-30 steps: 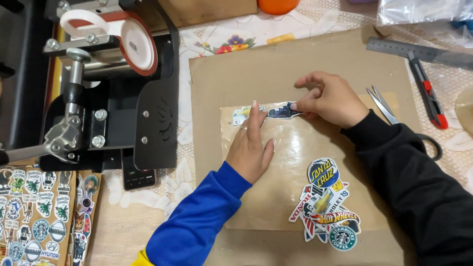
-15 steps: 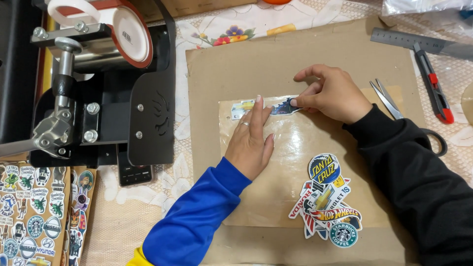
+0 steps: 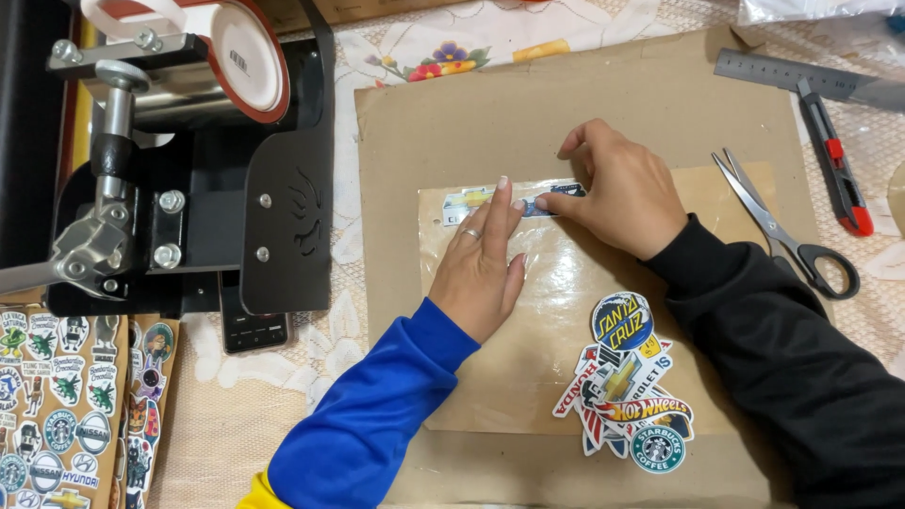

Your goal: Preparing and arranging various stickers on a transfer sheet by peeling off backings and positioning them.

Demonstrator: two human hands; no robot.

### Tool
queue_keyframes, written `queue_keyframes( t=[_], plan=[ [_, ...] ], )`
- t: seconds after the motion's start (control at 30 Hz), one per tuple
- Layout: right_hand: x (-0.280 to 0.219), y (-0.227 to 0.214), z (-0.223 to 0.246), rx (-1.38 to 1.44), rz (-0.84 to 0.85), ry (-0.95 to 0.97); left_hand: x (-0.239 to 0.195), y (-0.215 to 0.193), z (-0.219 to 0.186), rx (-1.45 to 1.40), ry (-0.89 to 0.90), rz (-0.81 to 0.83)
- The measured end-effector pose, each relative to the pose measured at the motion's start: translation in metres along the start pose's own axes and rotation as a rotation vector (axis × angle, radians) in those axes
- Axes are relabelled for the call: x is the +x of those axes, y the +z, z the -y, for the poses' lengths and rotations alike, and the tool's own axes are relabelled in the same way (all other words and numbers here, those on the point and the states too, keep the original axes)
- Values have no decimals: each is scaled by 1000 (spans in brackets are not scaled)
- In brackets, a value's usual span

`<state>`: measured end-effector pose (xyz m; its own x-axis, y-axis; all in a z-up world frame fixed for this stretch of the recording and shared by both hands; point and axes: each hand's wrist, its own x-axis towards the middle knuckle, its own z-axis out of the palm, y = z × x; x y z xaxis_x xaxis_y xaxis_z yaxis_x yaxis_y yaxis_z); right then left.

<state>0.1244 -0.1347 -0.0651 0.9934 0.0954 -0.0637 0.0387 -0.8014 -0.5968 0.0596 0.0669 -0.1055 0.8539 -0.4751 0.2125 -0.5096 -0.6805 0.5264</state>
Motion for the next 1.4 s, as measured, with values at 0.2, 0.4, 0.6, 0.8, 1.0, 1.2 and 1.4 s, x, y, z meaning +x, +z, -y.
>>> queue_keyframes(
  t=[0.2,0.4,0.6,0.8,1.0,1.2,1.4],
  plan=[
    [5,-2,-15,84,90,-8,-1,-3,-2,-6,-15,10],
    [6,15,-30,-50,-28,-64,0,-3,2,6,8,-14],
    [-21,-15,-10,61,-485,-659,-2,-17,9,-614,5,-305],
    [-28,0,1,-383,-711,-1192,-2,-15,14,-909,-9,-271],
    [-26,0,3,-418,-762,-1283,-1,-13,15,-853,75,-243],
    [-24,0,7,-475,-800,-1245,-2,-11,15,-837,92,-234],
    [-28,-37,-1,-498,-690,-988,-4,-13,3,-654,68,-246]
  ],
)
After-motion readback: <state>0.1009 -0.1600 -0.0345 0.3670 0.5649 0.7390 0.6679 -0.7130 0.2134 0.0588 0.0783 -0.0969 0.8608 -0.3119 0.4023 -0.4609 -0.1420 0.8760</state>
